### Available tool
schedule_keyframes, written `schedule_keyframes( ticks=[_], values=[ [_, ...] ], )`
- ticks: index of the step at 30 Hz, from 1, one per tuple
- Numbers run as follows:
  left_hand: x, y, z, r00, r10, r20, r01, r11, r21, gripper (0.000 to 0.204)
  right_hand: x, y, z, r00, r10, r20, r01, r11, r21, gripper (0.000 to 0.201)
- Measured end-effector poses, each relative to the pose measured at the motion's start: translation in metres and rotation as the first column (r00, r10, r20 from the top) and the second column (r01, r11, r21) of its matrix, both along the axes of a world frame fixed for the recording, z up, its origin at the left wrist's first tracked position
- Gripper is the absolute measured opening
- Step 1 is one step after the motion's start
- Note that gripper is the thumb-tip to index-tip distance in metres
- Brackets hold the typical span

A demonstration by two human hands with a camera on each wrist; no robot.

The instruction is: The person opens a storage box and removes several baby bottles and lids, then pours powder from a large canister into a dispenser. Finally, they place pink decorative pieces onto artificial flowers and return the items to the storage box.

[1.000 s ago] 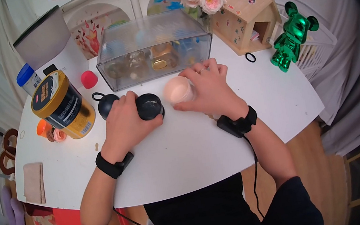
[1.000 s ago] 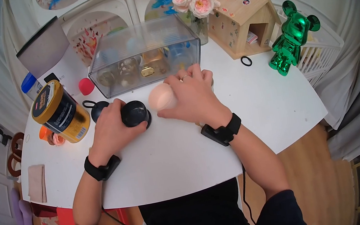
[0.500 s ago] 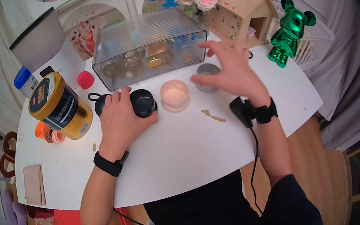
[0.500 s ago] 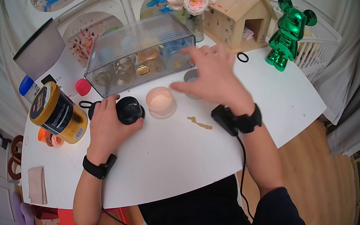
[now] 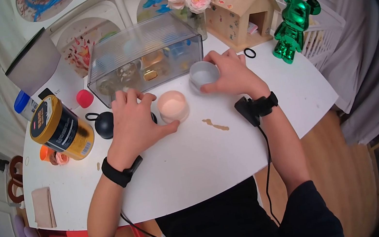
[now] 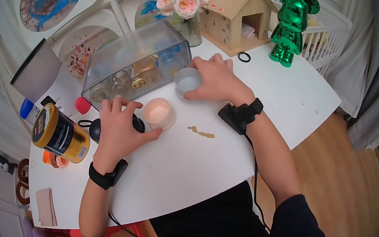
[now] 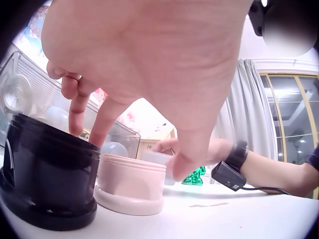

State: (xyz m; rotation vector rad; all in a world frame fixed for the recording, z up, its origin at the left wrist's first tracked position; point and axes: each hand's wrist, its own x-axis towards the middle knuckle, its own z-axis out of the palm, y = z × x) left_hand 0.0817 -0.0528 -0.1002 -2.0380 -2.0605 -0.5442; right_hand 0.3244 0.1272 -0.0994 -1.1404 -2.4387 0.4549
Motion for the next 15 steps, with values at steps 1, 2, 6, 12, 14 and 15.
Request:
schedule_keyframes(
  ticks=[1,2,6,12,14,15],
  values=[
    [0.002,0.002,-0.002,1.0,-0.001,0.0,0.001,1.0,-0.007,0.076,-0.003,-0.004,0.002,0.994,0.059,-0.092,-0.058,0.998,0.009,0.077],
    [0.004,0.003,-0.004,1.0,0.0,0.002,0.0,1.0,-0.015,0.076,-0.007,-0.01,0.004,0.976,0.119,-0.182,-0.117,0.993,0.022,0.075],
    [0.008,0.009,-0.013,0.999,0.003,-0.053,-0.001,0.999,0.051,0.077,-0.028,-0.034,0.005,0.921,0.256,-0.294,-0.239,0.967,0.093,0.072],
    [0.015,0.017,-0.023,0.999,0.032,-0.01,-0.03,0.991,0.128,0.072,-0.037,-0.031,-0.008,0.894,0.253,-0.371,-0.206,0.965,0.162,0.07],
    [0.014,0.016,-0.02,0.999,-0.01,0.036,0.003,0.98,0.197,0.069,-0.036,-0.036,0.001,0.831,0.233,-0.506,-0.254,0.967,0.027,0.066],
    [0.013,0.015,-0.017,0.998,-0.029,0.056,0.016,0.973,0.232,0.068,-0.034,-0.037,0.005,0.794,0.214,-0.568,-0.285,0.958,-0.039,0.064]
  ],
)
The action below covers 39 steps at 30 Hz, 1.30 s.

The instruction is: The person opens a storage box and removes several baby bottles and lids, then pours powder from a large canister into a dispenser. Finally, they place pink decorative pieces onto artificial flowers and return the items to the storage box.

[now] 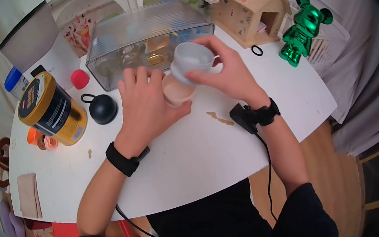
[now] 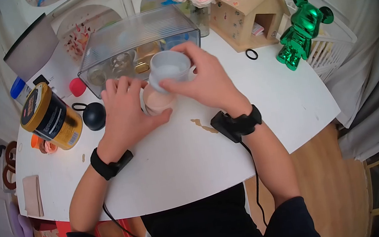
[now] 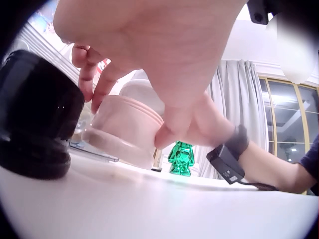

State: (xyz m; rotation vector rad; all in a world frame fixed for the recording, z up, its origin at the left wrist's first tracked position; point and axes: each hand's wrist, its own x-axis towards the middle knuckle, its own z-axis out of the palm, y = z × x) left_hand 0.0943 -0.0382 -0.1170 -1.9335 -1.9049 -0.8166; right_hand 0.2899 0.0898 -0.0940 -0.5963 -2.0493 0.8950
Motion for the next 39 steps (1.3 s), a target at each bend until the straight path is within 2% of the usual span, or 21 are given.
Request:
schedule_keyframes(
  ticks=[2,4,6,7,10,11,14,16,18,27,30,36,39],
  values=[
    [-0.005,-0.002,0.013,0.974,-0.087,0.208,0.089,0.996,-0.001,0.069,0.003,0.002,0.004,0.996,0.01,-0.088,-0.018,0.996,-0.09,0.061],
    [-0.006,-0.005,0.023,0.889,-0.157,0.43,0.175,0.985,0.0,0.069,0.004,0.002,0.006,0.983,0.012,-0.184,-0.042,0.987,-0.158,0.058],
    [-0.007,-0.01,0.029,0.733,-0.199,0.65,0.259,0.966,0.004,0.069,0.007,0.003,0.007,0.958,0.011,-0.285,-0.071,0.977,-0.199,0.056],
    [-0.007,-0.013,0.028,0.622,-0.242,0.745,0.335,0.942,0.026,0.07,0.008,0.003,0.008,0.952,0.031,-0.305,-0.099,0.972,-0.211,0.056],
    [-0.005,-0.019,0.017,0.461,-0.395,0.795,0.43,0.883,0.189,0.071,0.009,0.0,0.01,0.93,0.1,-0.352,-0.195,0.95,-0.244,0.054],
    [-0.005,-0.025,0.017,0.483,-0.384,0.787,0.437,0.884,0.163,0.067,0.008,-0.001,0.009,0.924,0.127,-0.361,-0.228,0.94,-0.254,0.054],
    [-0.005,-0.038,0.007,0.356,-0.366,0.86,0.463,0.868,0.178,0.067,0.004,-0.008,0.009,0.895,0.225,-0.386,-0.351,0.889,-0.295,0.055],
    [-0.004,-0.041,0.004,0.311,-0.364,0.878,0.472,0.861,0.19,0.067,0.003,-0.013,0.009,0.878,0.289,-0.382,-0.422,0.844,-0.331,0.056],
    [-0.004,-0.042,0.006,0.257,-0.359,0.897,0.47,0.858,0.208,0.067,-0.003,-0.019,0.006,0.847,0.34,-0.408,-0.473,0.832,-0.29,0.059],
    [-0.004,-0.043,0.007,0.215,-0.354,0.91,0.472,0.854,0.22,0.068,-0.003,-0.027,0.007,0.817,0.415,-0.4,-0.541,0.793,-0.28,0.065],
    [-0.005,-0.044,0.01,0.268,-0.346,0.899,0.484,0.855,0.185,0.07,-0.003,-0.028,0.006,0.815,0.424,-0.395,-0.545,0.791,-0.277,0.065],
    [-0.007,-0.044,0.011,0.303,-0.364,0.881,0.461,0.865,0.199,0.069,-0.003,-0.03,0.007,0.813,0.416,-0.407,-0.548,0.785,-0.291,0.065],
    [-0.008,-0.044,0.013,0.408,-0.366,0.837,0.418,0.889,0.185,0.069,-0.002,-0.027,0.008,0.82,0.421,-0.387,-0.544,0.784,-0.3,0.066]
  ],
)
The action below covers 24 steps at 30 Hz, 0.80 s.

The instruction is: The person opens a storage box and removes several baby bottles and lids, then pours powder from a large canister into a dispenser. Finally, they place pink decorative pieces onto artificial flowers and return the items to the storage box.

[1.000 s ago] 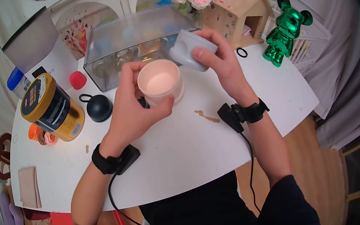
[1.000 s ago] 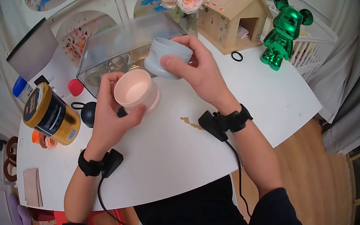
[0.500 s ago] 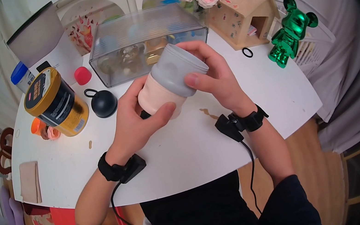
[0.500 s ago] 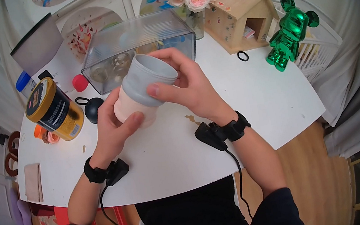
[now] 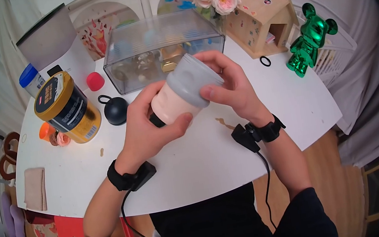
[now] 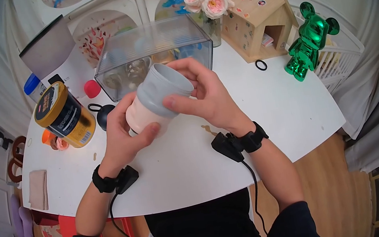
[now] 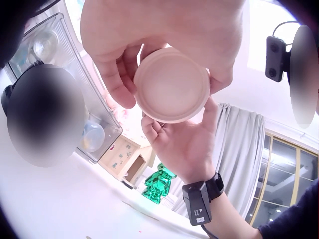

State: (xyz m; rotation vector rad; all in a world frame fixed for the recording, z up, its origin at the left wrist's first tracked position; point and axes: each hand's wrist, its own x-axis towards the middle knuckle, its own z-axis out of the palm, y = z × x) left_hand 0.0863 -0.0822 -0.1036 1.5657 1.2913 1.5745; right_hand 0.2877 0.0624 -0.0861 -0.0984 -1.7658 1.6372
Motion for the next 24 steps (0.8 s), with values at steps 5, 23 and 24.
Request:
schedule_keyframes(
  ticks=[5,23,24],
  values=[
    [-0.005,0.001,0.003,0.943,0.154,-0.296,-0.121,0.985,0.124,0.077,-0.003,0.001,-0.004,0.999,-0.032,0.004,0.032,0.999,0.006,0.067],
    [-0.007,0.006,0.002,0.732,0.43,-0.529,-0.181,0.871,0.457,0.08,-0.011,-0.001,-0.018,0.967,-0.211,0.143,0.203,0.977,0.065,0.069],
    [-0.006,0.006,0.002,0.716,0.44,-0.542,-0.179,0.866,0.467,0.08,-0.01,-0.004,-0.015,0.958,-0.225,0.177,0.217,0.974,0.064,0.07]
  ],
)
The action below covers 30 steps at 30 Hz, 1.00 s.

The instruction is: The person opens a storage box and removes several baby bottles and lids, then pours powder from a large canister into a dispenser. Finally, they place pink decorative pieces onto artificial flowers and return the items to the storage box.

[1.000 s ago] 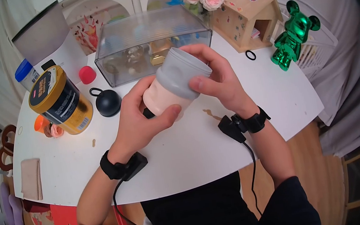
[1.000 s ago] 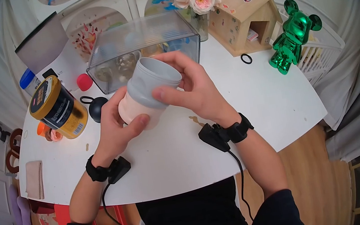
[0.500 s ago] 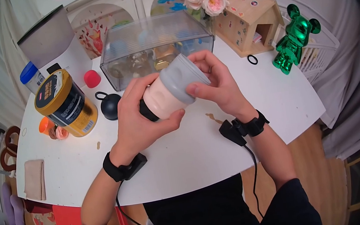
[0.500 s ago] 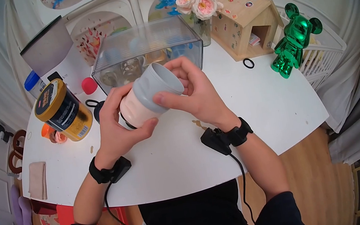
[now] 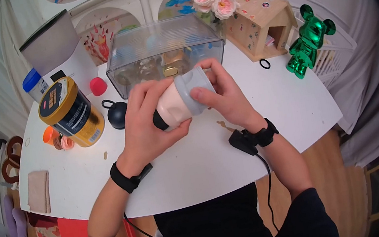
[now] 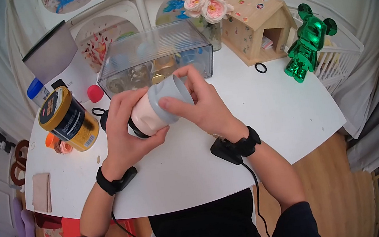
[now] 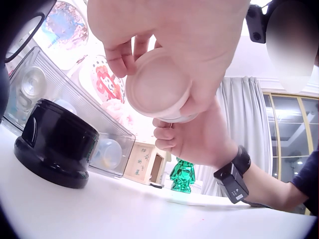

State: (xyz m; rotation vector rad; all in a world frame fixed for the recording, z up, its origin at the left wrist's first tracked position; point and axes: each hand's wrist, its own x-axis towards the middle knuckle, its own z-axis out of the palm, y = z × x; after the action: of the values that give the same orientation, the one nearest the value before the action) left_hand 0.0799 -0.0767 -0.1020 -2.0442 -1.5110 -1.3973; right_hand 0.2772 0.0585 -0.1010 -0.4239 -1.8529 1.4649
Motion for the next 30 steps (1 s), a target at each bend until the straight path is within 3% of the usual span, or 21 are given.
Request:
schedule_keyframes(
  ticks=[4,7,9,13,17,22,24,26,30],
  values=[
    [0.002,-0.001,-0.003,1.0,0.015,-0.019,-0.014,0.999,0.028,0.08,-0.001,-0.008,0.007,0.993,-0.045,0.11,0.051,0.997,-0.052,0.072],
    [0.001,0.0,-0.003,0.998,0.042,-0.048,-0.04,0.998,0.051,0.081,0.0,-0.009,0.006,0.991,-0.062,0.121,0.061,0.998,0.012,0.071],
    [-0.001,0.001,-0.004,0.995,0.069,-0.076,-0.065,0.996,0.064,0.081,-0.002,-0.01,0.003,1.0,-0.002,-0.025,0.004,0.997,0.083,0.07],
    [-0.004,0.003,-0.003,1.0,0.012,0.013,-0.013,0.998,0.057,0.08,0.006,-0.004,0.004,0.998,0.056,0.0,-0.056,0.984,0.167,0.073],
    [-0.004,0.005,-0.006,0.998,-0.025,0.053,0.022,0.999,0.047,0.079,0.008,-0.004,0.012,0.991,0.021,0.134,-0.018,1.0,-0.023,0.083],
    [-0.001,0.004,-0.007,0.997,-0.035,0.062,0.033,0.999,0.032,0.079,0.007,-0.011,0.015,0.991,-0.103,0.081,0.093,0.988,0.122,0.087],
    [-0.002,0.004,-0.007,0.997,-0.033,0.063,0.031,0.999,0.028,0.08,0.0,-0.007,0.004,0.983,0.001,-0.183,0.049,0.962,0.268,0.089],
    [-0.002,0.004,-0.006,0.994,-0.038,0.099,0.036,0.999,0.018,0.079,-0.003,-0.004,0.001,0.959,0.072,-0.273,0.029,0.936,0.352,0.091],
    [-0.001,0.001,-0.005,0.99,-0.065,0.122,0.067,0.998,-0.014,0.079,0.006,0.002,0.008,0.994,0.038,-0.099,-0.002,0.941,0.339,0.09]
  ],
)
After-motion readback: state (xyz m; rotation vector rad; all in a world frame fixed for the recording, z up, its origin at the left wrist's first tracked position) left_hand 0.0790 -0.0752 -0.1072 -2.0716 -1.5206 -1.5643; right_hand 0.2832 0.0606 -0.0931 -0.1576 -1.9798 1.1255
